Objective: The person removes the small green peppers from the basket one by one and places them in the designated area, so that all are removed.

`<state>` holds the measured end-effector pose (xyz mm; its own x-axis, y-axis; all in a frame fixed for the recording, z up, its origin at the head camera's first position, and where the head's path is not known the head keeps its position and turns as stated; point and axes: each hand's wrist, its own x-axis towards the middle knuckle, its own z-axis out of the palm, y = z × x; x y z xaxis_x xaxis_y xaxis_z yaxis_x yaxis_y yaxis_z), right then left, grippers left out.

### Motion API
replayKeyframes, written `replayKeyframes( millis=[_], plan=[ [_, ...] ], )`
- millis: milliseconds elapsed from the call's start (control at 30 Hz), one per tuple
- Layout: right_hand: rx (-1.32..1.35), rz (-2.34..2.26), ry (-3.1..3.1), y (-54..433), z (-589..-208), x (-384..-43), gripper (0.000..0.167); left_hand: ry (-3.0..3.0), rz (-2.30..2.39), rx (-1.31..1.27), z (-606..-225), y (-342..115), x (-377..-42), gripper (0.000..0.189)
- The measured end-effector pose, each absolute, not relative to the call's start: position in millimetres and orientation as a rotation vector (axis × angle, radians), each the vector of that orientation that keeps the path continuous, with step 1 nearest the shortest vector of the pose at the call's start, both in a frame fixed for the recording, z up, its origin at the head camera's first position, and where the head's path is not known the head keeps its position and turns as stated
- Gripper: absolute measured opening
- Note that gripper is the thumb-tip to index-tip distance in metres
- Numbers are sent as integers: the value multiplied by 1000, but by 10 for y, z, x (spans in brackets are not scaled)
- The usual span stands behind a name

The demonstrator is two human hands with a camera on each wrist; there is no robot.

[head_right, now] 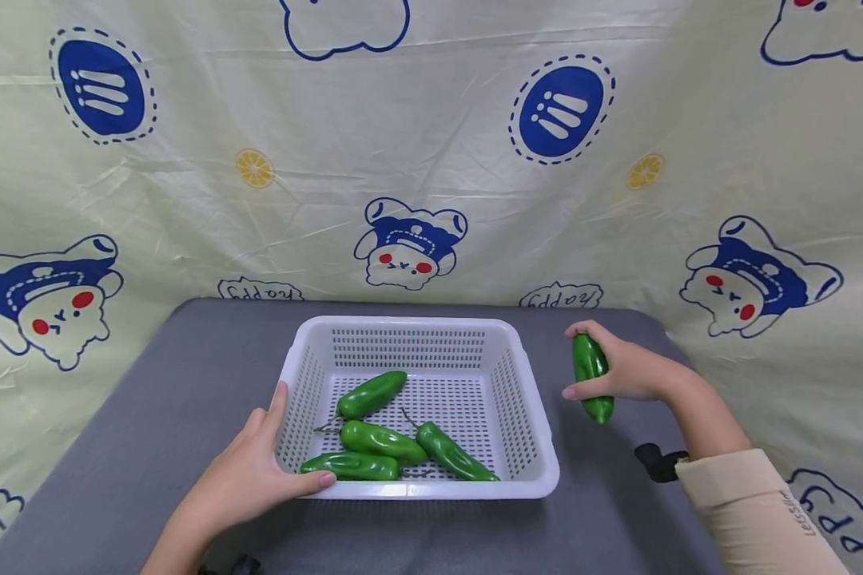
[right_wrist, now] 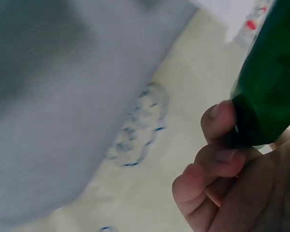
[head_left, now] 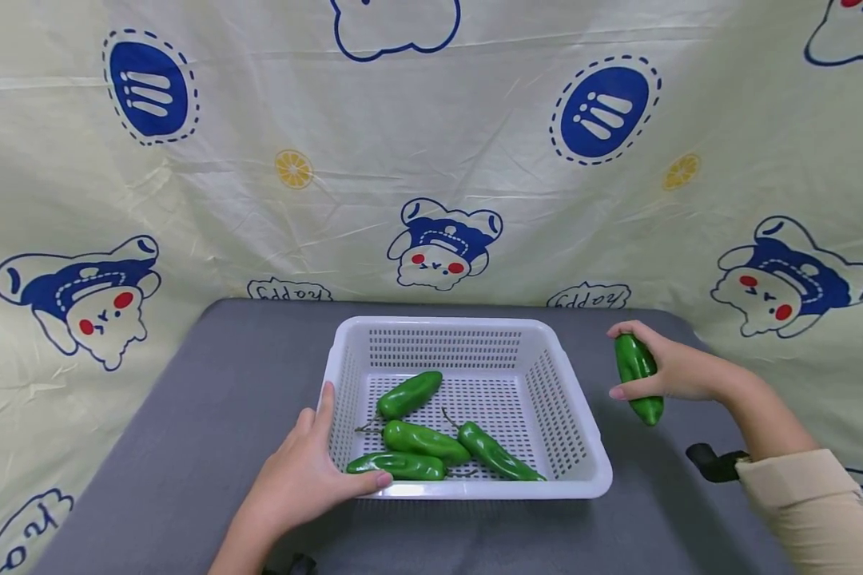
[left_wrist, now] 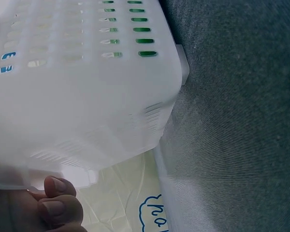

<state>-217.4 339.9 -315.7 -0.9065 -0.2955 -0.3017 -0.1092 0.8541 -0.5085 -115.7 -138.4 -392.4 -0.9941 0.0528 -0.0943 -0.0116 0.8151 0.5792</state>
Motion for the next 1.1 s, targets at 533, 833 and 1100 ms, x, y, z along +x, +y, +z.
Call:
replayKeyframes(
  millis=[533,833,1100],
  plan=[
    [-178,-552,2560,3768,-3879,-2200,92,2886,929,46,-3925,-1393,-1139,145],
    [-91,-488,2587,3707,-4099,-2176,100,2882,935,45,-3917,-1384,-1136,146],
    [64,-113,2667,3546,-3859,-2160,127,2877,936,34,-3907,-1385,-1147,145]
  ],
)
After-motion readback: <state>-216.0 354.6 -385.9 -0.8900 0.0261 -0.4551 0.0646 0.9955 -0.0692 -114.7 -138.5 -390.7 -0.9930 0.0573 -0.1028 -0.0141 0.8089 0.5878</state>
